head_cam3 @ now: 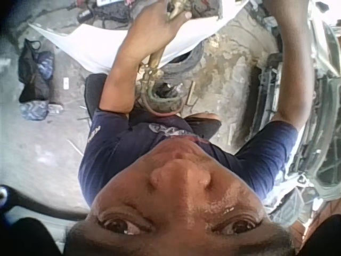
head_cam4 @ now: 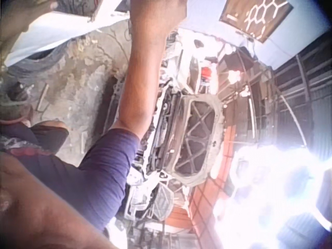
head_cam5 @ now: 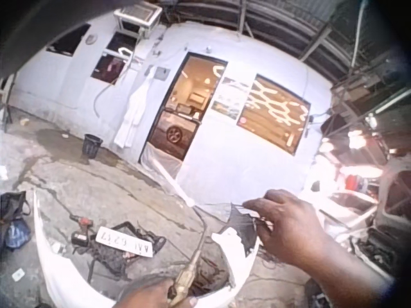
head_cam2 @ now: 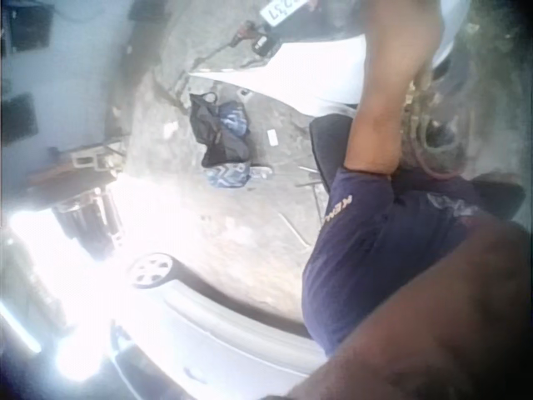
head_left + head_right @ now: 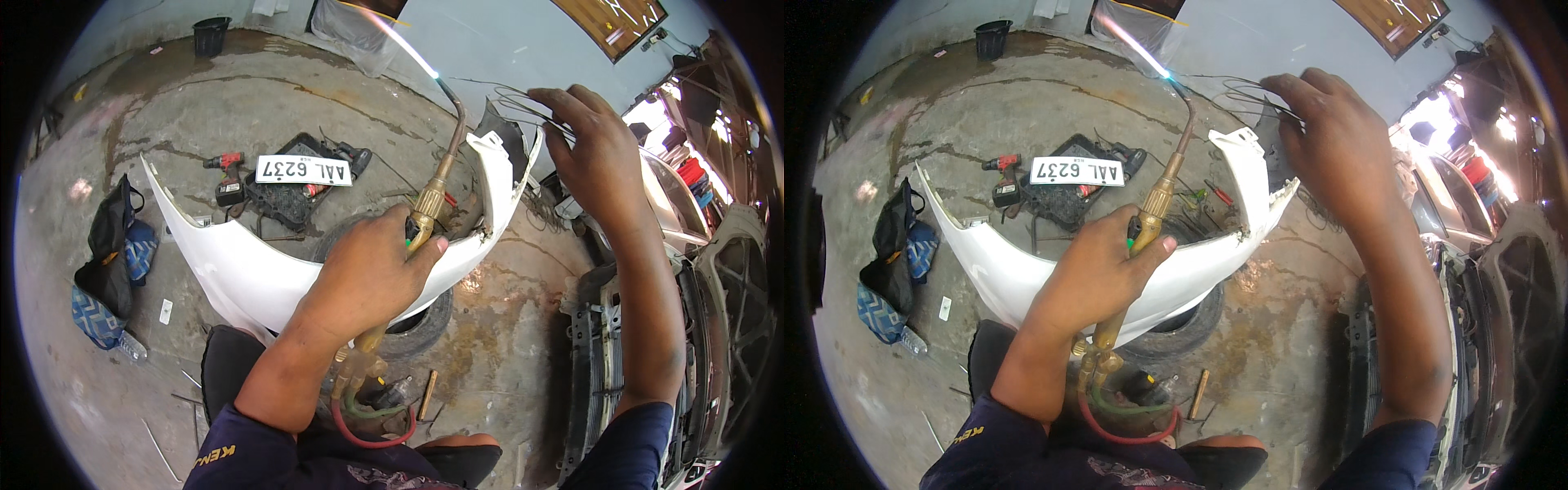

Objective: The person heats a white car bumper with a blowtorch and uses pliers to fuse plastic material and wire into damaged sections.

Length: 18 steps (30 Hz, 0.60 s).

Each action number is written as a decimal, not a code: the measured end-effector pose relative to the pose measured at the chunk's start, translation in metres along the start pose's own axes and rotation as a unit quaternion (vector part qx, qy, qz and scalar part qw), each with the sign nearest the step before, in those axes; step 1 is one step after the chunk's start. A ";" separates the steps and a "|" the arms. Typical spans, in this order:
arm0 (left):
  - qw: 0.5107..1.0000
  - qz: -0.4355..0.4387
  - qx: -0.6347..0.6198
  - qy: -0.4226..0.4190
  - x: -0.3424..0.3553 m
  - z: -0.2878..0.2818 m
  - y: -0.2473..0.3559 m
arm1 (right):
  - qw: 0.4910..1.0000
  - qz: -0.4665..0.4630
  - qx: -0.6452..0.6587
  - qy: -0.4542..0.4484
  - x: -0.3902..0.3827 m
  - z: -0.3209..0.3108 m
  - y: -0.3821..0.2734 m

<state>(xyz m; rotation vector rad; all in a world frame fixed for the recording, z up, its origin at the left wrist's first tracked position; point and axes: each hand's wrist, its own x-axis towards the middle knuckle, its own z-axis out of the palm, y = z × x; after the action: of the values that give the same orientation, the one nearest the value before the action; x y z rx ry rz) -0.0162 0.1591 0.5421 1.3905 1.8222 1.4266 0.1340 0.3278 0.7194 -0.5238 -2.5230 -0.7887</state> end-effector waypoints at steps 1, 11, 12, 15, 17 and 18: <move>1.000 0.008 0.003 0.009 -0.001 -0.001 -0.001 | 1.000 -0.011 -0.001 0.003 0.005 0.001 -0.002; 1.000 -0.009 -0.008 0.000 -0.002 0.000 0.005 | 0.999 -0.038 -0.018 0.023 0.015 0.009 -0.009; 1.000 -0.007 -0.005 0.003 -0.002 0.000 0.004 | 0.999 -0.041 -0.023 0.023 0.016 0.011 -0.009; 1.000 -0.002 -0.013 0.005 -0.002 0.000 0.003 | 0.998 -0.046 -0.038 0.029 0.016 0.013 -0.008; 1.000 0.000 -0.017 0.006 -0.001 0.000 0.003 | 0.997 -0.046 -0.043 0.033 0.017 0.014 -0.008; 1.000 0.001 -0.017 0.006 -0.001 0.000 0.002 | 0.997 -0.046 -0.044 0.032 0.017 0.014 -0.008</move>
<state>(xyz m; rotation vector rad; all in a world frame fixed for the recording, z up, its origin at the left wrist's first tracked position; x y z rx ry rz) -0.0148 0.1584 0.5438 1.3695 1.7964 1.4635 0.1118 0.3339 0.7144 -0.4054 -2.4762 -0.9406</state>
